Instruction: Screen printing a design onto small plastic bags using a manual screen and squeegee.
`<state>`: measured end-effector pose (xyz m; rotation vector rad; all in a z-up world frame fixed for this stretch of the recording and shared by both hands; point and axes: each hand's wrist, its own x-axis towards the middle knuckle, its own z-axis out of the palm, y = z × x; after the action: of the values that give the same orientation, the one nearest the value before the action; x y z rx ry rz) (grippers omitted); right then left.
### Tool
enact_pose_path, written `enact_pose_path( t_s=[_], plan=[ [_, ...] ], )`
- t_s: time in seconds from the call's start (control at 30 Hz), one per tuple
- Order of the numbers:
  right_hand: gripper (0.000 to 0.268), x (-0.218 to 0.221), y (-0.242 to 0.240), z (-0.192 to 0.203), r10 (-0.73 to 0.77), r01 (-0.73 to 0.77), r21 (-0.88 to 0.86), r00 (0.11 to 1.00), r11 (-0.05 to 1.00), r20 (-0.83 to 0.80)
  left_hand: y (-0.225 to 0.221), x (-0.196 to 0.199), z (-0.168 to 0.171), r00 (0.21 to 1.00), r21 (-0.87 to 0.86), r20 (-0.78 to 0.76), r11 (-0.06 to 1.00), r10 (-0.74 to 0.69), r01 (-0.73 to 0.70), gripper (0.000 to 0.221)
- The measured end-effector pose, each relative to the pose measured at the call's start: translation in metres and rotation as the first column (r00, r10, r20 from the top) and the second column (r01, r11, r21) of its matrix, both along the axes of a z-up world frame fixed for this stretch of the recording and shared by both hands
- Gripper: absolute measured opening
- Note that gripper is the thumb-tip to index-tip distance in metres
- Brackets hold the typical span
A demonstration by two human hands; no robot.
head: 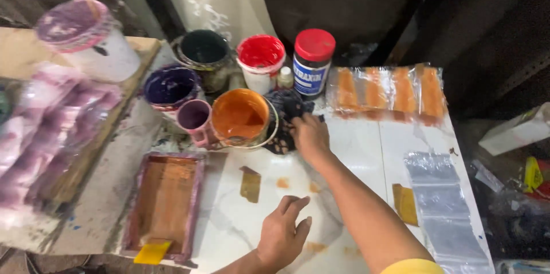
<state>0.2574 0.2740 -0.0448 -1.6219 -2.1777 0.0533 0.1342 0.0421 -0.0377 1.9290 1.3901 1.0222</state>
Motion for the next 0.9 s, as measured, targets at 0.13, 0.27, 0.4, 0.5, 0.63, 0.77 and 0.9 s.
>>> enact_pose_path(
  t_s=[0.13,0.27,0.4,0.5,0.63,0.77,0.9],
  plan=[
    [0.007,0.006,-0.024,0.026,0.058,0.009,0.153,0.9,0.988,-0.431,-0.009,-0.041,0.001,0.994,-0.112,0.005,0.988,0.107,-0.106,0.042],
    [0.015,0.01,-0.077,0.077,-0.201,0.228,-0.091,0.525,0.969,-0.827,-0.012,-0.051,0.032,0.938,-0.51,0.197,0.847,0.285,-0.15,0.046],
    [0.029,0.021,-0.137,0.083,-0.292,0.444,-0.143,0.288,0.884,-0.912,-0.01,-0.054,0.027,0.885,-0.528,0.349,0.845,0.31,-0.088,0.054],
    [0.026,0.051,-0.178,0.062,-0.286,0.581,0.0,0.4,0.814,-0.871,-0.028,-0.074,0.056,0.869,-0.601,0.38,0.799,0.316,-0.027,0.051],
    [0.016,0.079,-0.213,0.026,-0.407,0.66,0.062,0.532,0.749,-0.742,-0.033,-0.099,-0.005,0.909,-0.384,0.338,0.917,0.245,-0.104,0.046],
    [0.054,0.076,-0.218,-0.017,-0.386,0.383,-0.052,0.907,0.922,-0.167,-0.043,-0.113,-0.035,0.995,0.087,0.077,0.994,0.062,-0.069,0.045],
    [0.049,0.086,-0.194,-0.046,-0.436,0.435,0.034,0.889,0.9,0.141,-0.044,-0.118,-0.037,1.0,0.317,0.023,0.948,0.02,-0.026,0.042]
  ],
)
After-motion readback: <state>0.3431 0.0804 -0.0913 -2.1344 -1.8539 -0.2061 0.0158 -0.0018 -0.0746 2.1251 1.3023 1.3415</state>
